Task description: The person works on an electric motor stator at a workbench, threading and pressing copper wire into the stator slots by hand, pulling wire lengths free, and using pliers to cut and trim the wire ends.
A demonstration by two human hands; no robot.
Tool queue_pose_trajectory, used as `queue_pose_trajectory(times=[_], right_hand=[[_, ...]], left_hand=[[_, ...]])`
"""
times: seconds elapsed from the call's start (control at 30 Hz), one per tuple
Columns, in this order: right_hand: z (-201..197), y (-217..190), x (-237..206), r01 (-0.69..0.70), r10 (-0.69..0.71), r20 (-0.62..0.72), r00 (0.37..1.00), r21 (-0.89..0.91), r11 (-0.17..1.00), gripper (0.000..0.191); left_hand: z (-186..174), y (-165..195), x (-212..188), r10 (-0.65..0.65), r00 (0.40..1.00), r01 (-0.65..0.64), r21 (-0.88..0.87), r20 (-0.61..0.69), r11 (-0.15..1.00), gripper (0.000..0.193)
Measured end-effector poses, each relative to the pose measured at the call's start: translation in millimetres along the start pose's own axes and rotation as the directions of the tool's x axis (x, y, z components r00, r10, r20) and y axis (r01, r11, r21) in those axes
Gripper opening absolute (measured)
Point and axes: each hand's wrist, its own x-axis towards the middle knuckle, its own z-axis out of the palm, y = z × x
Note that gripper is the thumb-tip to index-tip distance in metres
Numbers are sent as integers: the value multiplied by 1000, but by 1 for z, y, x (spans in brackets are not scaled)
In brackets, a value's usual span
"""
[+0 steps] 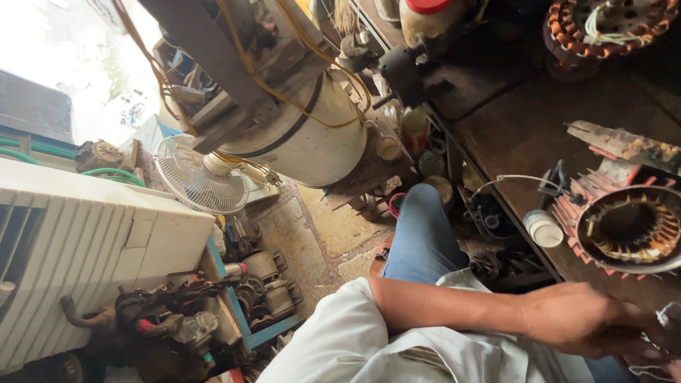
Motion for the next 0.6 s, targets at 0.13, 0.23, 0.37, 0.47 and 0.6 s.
queue_pose_trajectory(times=[0.13,0.23,0.37,0.47,0.6], right_hand=[[-8,2,-3,3,-2,-15,1000,35,999,2],[-24,4,-6,17,-14,-28,1000,84,996,2],[-42,10,-15,6,-10,11,1000,296,955,2],[-44,12,-22,-59,15,76,997,618,784,4],[-42,2,-21,-116,27,145,989,658,744,9]], left_hand=[[-13,1,1,24,998,-40,344,50,938,34],[-30,10,-1,29,993,-76,419,116,905,28],[-54,30,-10,42,982,-117,416,184,902,36],[-74,45,-9,96,982,-149,360,159,921,34],[-82,57,1,236,968,-251,416,90,874,36]])
